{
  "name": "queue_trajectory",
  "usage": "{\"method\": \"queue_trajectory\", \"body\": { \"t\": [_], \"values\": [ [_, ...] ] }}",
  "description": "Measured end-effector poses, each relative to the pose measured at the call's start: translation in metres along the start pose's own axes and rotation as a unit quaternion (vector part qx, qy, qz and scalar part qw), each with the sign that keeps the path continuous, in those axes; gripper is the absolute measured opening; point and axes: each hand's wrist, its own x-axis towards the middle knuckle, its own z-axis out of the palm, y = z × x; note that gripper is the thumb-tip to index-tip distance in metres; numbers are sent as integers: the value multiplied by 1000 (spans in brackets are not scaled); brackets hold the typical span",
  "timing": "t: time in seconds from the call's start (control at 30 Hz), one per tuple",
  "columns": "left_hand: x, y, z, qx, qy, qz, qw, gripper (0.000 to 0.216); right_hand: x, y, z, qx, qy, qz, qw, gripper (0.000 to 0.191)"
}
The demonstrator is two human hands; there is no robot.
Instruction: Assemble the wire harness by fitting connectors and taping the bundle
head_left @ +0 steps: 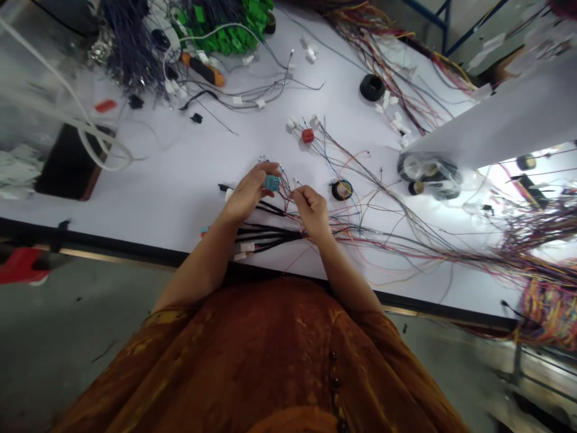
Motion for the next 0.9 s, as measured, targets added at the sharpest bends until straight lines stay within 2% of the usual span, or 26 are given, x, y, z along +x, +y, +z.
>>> {"method": "queue_trajectory", "body": {
  "t": [0.1,0.17,0.2,0.27,0.33,0.4,0.47,0.57,0.63,0.7,0.8,0.9],
  "values": [
    [-2,5,-2,2,-39,12,999,49,8,-3,-2,68,-27,96,993,24],
    [-3,7,-2,15,-46,14,999,53,9,-6,-4,73,-55,128,987,25],
    [-3,6,-2,20,-39,12,999,50,8,-7,-5,55,-69,122,989,25],
    [-2,3,-1,28,-1,8,1000,41,1,-6,-10,-8,-99,63,993,25],
    [-1,-3,1,39,58,22,997,37,-9,-1,-20,-78,-126,-5,989,27],
    [1,-10,2,51,125,42,990,34,-18,9,-34,-127,-138,-37,982,29],
    [3,-16,1,57,169,46,983,31,-23,20,-49,-147,-123,-31,981,28],
    [5,-20,-1,64,188,9,980,31,-22,30,-63,-127,-61,-12,990,25],
    [6,-19,-2,69,196,-16,978,34,-14,32,-60,-109,-39,-6,993,24],
    [6,-17,-2,66,201,-31,977,39,-1,31,-50,-113,-46,-11,993,21],
    [6,-13,-1,49,193,-35,979,42,23,25,-28,-178,-60,-19,982,16],
    [4,-11,0,44,174,-37,983,39,41,19,-9,-242,-77,5,967,13]
  ]
}}
